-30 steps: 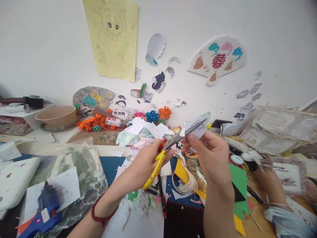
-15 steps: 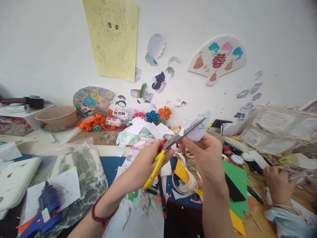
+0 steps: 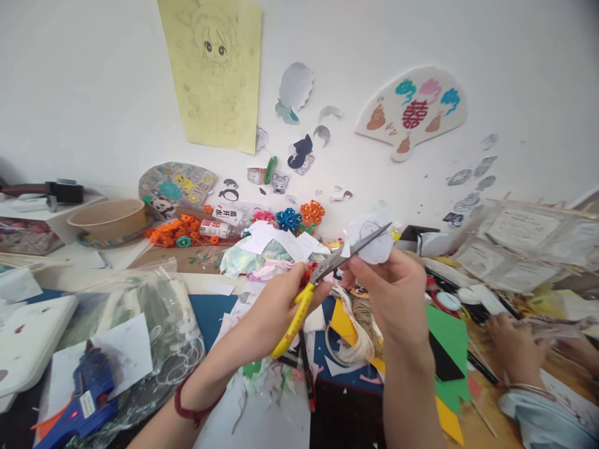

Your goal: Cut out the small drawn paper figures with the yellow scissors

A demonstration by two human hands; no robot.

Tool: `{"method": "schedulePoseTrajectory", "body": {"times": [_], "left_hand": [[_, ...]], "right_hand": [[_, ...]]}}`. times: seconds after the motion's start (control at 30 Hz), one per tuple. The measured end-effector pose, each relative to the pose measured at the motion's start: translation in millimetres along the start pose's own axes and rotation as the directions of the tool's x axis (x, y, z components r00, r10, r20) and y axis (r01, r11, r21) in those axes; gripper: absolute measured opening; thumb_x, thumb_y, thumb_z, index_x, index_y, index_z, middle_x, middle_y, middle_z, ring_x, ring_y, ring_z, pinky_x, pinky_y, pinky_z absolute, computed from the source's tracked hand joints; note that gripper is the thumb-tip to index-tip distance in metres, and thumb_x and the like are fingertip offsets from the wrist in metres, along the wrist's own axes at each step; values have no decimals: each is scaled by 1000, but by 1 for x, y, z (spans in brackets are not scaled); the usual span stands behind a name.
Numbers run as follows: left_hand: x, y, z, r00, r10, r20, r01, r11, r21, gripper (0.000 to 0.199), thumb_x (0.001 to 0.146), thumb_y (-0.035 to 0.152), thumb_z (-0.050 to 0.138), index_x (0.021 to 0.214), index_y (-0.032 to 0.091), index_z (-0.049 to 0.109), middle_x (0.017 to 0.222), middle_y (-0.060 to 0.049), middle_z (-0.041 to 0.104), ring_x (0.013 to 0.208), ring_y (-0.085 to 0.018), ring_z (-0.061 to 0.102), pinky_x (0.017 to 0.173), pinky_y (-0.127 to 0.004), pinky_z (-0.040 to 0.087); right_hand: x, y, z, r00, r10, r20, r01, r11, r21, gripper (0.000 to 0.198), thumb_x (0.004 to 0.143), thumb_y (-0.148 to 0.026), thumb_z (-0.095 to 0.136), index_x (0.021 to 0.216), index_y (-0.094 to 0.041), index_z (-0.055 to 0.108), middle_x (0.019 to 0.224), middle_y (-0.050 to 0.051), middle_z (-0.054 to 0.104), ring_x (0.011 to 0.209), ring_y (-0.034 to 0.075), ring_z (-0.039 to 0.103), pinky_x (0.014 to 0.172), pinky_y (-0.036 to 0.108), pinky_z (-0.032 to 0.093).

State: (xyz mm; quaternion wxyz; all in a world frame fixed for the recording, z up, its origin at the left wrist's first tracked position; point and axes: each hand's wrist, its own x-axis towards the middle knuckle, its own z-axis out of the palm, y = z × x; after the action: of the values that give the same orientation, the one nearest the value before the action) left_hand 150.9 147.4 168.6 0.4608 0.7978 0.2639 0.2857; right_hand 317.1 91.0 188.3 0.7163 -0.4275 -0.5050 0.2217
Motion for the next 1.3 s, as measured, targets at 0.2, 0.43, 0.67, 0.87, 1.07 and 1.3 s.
{"method": "schedulePoseTrajectory", "body": {"times": [0.2, 0.43, 0.67, 0.87, 1.07, 1.3], "left_hand": [[1, 4, 0, 1000, -4, -5, 3, 999, -42, 39, 96, 54, 44, 77, 23, 31, 72, 5, 37, 66, -13, 30, 60, -31, 28], [1, 10, -1, 998, -51, -46, 56, 992, 110, 41, 93, 58, 44, 77, 23, 31, 69, 5, 40, 63, -14, 33, 59, -30, 27], [0, 13, -4, 988, -41, -150, 82, 958, 276, 33, 90, 51, 50, 80, 23, 35, 72, 4, 45, 65, -15, 38, 63, -30, 29], [-1, 11, -7, 979, -5, -203, 74, 941, 330, 32, 87, 49, 54, 82, 24, 35, 74, 3, 50, 67, -17, 45, 64, -29, 31], [-3, 16, -9, 978, -5, -210, 86, 920, 381, 29, 87, 49, 52, 86, 24, 39, 78, 0, 58, 72, -22, 56, 67, -32, 38], [-6, 12, -9, 965, 54, -255, 67, 894, 443, 30, 82, 44, 59, 84, 24, 36, 80, 0, 60, 75, -24, 61, 67, -32, 40]], "right_hand": [[0, 0, 1, 996, -70, -47, 69, 997, -21, 1, 83, -21, 76, 83, -20, 76, 68, 0, 73, 49, 10, 62, 49, 23, 52], [-1, -1, 0, 974, -188, -129, 178, 980, -84, 3, 83, -18, 74, 84, -21, 76, 63, -2, 71, 49, 11, 63, 49, 23, 54], [-1, -5, -2, 943, -303, -139, 275, 943, -190, 7, 83, -12, 72, 81, -19, 75, 60, -4, 67, 47, 11, 62, 48, 22, 53], [-6, -11, -3, 946, -309, -99, 275, 926, -258, 9, 84, -11, 71, 87, -19, 75, 66, -3, 69, 51, 10, 65, 49, 21, 53], [-9, -13, -2, 935, -350, -63, 316, 900, -300, 12, 85, -9, 70, 87, -20, 75, 64, -4, 67, 51, 8, 64, 51, 19, 55], [-12, -14, -1, 921, -385, -60, 355, 893, -277, 13, 87, -11, 69, 88, -23, 75, 69, -5, 70, 52, 8, 64, 51, 18, 55]]}}
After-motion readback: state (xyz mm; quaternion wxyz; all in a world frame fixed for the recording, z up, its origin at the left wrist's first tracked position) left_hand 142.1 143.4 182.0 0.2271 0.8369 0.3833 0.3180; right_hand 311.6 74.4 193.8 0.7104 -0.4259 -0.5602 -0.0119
